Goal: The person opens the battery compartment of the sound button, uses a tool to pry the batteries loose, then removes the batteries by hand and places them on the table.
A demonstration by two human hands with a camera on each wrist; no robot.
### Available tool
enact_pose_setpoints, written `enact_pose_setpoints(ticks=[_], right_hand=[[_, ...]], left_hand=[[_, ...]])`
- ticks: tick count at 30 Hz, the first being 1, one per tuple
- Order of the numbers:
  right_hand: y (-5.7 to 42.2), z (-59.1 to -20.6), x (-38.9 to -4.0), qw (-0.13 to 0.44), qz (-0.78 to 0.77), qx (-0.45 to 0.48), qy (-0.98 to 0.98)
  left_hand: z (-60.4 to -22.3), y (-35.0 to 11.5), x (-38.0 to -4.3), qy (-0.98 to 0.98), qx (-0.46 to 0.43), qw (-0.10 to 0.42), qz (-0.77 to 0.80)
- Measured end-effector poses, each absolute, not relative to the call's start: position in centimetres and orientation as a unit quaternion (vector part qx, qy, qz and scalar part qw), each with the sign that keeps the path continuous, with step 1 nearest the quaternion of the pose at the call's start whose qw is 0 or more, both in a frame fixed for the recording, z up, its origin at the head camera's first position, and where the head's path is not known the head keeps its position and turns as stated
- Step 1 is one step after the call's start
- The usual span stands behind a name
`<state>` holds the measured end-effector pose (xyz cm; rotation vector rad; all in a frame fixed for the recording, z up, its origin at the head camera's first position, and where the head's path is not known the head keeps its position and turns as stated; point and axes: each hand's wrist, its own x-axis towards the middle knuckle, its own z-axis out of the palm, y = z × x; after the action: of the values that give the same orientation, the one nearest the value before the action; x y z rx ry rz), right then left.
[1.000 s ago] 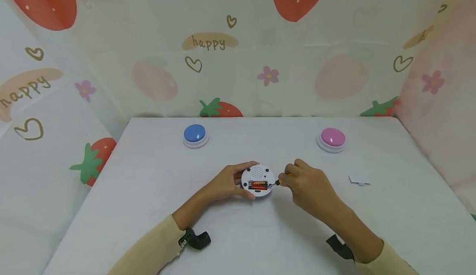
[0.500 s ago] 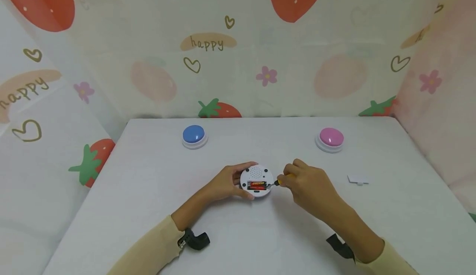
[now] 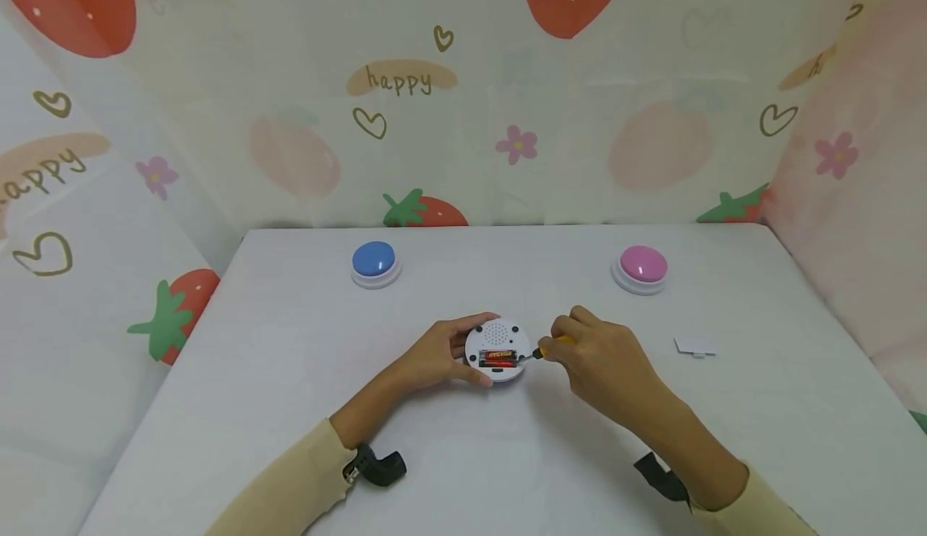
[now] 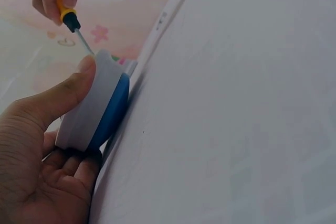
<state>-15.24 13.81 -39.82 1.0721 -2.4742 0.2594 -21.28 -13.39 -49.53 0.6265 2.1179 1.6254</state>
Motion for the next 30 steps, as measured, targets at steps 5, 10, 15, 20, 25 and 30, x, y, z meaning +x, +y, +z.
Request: enact_pose_setpoints(ticks=[5,10,15,20,25,30], right_hand=[[13.86,-39.86,-15.24,0.214,0.093,0.383,-0.894],[13.88,-39.86,-15.28,0.211,0.095,0.382,-0.895],[13.79,-39.97,-15.23,0.203,0.099,0.379,-0.897],[13.55,-39.98,-15.03,0.207,0.098,0.382,-0.895],[13.25,-39.87,-14.87,0.205,0.082,0.384,-0.896],[13.08,-39.84,-14.79,0.201,0.062,0.385,-0.899]], left_hand=[[-49.46,-13.38,-21.25,0.756,0.224,0.198,0.582],[-49.37,-13.39,-21.21,0.754,0.226,0.197,0.585],[-49.45,-13.39,-21.22,0.755,0.233,0.194,0.582],[-49.45,-13.39,-21.27,0.755,0.237,0.193,0.581],[-49.36,-13.34,-21.24,0.746,0.233,0.196,0.593],[-49.47,-13.18,-21.2,0.741,0.23,0.199,0.599]])
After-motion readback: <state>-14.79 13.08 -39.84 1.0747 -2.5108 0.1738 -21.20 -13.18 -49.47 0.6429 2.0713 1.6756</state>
